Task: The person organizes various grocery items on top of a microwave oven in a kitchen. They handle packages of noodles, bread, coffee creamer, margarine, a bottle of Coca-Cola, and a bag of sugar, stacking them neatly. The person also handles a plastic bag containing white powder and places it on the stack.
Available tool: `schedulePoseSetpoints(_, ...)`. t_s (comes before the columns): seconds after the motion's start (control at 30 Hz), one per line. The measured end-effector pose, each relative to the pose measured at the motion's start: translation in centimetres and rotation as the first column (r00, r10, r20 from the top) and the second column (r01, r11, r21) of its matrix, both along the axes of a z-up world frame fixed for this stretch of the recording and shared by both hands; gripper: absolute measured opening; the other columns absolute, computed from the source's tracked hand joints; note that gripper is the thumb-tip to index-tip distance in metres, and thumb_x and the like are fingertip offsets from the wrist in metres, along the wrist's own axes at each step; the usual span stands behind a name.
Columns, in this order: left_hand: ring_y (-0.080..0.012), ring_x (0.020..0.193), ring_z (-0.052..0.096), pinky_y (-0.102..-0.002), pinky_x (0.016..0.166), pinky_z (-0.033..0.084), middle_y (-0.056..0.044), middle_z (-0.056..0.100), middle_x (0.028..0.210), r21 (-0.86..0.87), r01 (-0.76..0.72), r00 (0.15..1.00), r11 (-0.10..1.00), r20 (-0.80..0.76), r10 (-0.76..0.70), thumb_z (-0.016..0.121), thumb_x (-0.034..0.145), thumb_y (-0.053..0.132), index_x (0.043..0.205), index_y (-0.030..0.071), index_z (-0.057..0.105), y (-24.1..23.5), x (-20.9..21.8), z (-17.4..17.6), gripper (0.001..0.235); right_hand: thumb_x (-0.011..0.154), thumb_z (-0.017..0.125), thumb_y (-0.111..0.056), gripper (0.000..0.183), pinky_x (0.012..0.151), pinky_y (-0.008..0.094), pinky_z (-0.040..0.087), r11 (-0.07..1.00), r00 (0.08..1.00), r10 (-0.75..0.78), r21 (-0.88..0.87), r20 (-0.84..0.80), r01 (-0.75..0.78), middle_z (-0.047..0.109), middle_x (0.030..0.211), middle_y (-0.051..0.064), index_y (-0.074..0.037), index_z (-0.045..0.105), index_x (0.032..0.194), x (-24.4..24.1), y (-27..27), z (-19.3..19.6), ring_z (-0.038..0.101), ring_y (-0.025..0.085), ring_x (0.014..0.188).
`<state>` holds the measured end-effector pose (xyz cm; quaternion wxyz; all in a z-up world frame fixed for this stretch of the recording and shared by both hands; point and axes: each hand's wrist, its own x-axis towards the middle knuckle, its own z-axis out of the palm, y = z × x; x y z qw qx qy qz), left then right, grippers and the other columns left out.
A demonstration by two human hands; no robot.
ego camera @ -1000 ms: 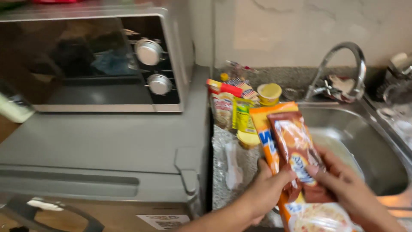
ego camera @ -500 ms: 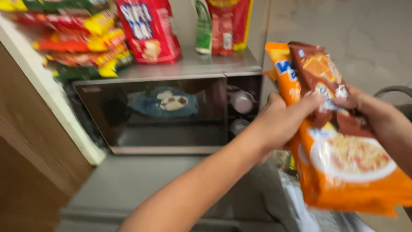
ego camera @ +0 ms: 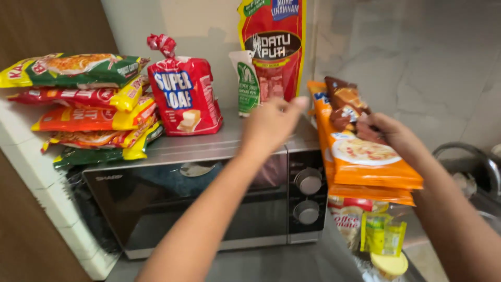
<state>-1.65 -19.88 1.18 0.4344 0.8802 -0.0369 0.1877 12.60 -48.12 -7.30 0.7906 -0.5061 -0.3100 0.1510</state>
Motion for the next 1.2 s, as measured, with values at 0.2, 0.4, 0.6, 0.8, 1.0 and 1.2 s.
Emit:
schedulePoseSetpoints(0.2,-0.0403,0.114,0.063,-0.049,0.095,0.051,-0.022,0.061,0.129,0.116,-0.374,0.894,0.920,0.310,0.324,0.066,0.081,0.051,0.138,0.003,0.053,7.4,9.1,-1.5,0.076,0.093,0.062,-0.028,0.023,0.053,0.027,0.048,0.973,0.957,-0.226,-0.093,-0.183,0.212,0.070,0.086,0.005,-0.007,0.062,0.102,6.5,-0.2,0.1,0.060,0.014,0.060)
schedulePoseSetpoints(0.4,-0.0396,0.151,0.031,-0.050,0.120,0.034,-0.028,0.030,0.160,-0.023,-0.146,0.989,0.989,0.030,0.147,0.083,0.066,0.058,0.161,0.005,0.025,9.1,12.3,0.5,0.124,0.105,0.048,-0.018,0.037,0.104,0.049,0.046,0.851,0.847,-0.434,-0.169,0.308,0.498,0.062,0.119,0.028,0.008,0.064,0.126,19.5,0.0,-3.5,0.059,0.034,0.119)
schedulePoseSetpoints(0.6,-0.0439,0.155,0.020,-0.054,0.114,0.043,-0.031,0.018,0.166,-0.163,-0.069,0.997,0.984,0.017,0.072,0.096,0.061,0.047,0.165,0.002,0.012,10.9,16.1,0.7,0.141,0.089,0.070,-0.023,0.027,0.088,0.043,0.060,0.938,0.910,-0.337,-0.001,-0.244,0.347,0.075,0.093,0.014,-0.002,0.067,0.106,25.0,0.4,-4.4,0.077,0.024,0.087)
schedulePoseSetpoints(0.8,-0.0342,0.125,0.062,-0.040,0.106,0.048,-0.023,0.059,0.136,-0.011,-0.131,0.991,0.991,-0.011,0.131,0.089,0.059,0.040,0.144,-0.005,0.037,10.4,15.6,-0.1,0.109,0.094,0.066,-0.025,0.016,0.055,0.019,0.047,0.942,0.924,-0.335,-0.055,-0.185,0.331,0.069,0.083,-0.003,-0.012,0.069,0.103,17.8,-0.9,-2.2,0.060,0.007,0.062)
schedulePoseSetpoints(1.0,-0.0276,0.101,0.074,-0.033,0.088,0.058,-0.020,0.070,0.117,-0.136,-0.062,0.996,0.989,0.048,0.069,0.084,0.064,0.030,0.135,-0.006,0.042,9.4,12.8,0.9,0.089,0.093,0.070,-0.025,0.013,0.054,0.017,0.044,0.917,0.905,-0.396,-0.121,-0.155,0.380,0.066,0.082,-0.006,-0.018,0.068,0.104,17.6,-5.0,-3.2,0.057,0.003,0.062)
schedulePoseSetpoints(1.2,-0.0455,0.118,0.060,-0.049,0.098,0.049,-0.024,0.057,0.139,0.365,-0.375,0.764,0.852,0.642,0.062,0.077,0.076,0.025,0.140,-0.001,0.048,4.8,2.4,0.2,0.075,0.108,0.052,-0.030,0.034,0.061,0.026,0.053,0.991,0.991,-0.120,-0.059,-0.054,0.117,0.071,0.092,0.004,0.000,0.067,0.101,9.4,-8.3,-1.8,0.062,0.009,0.066)
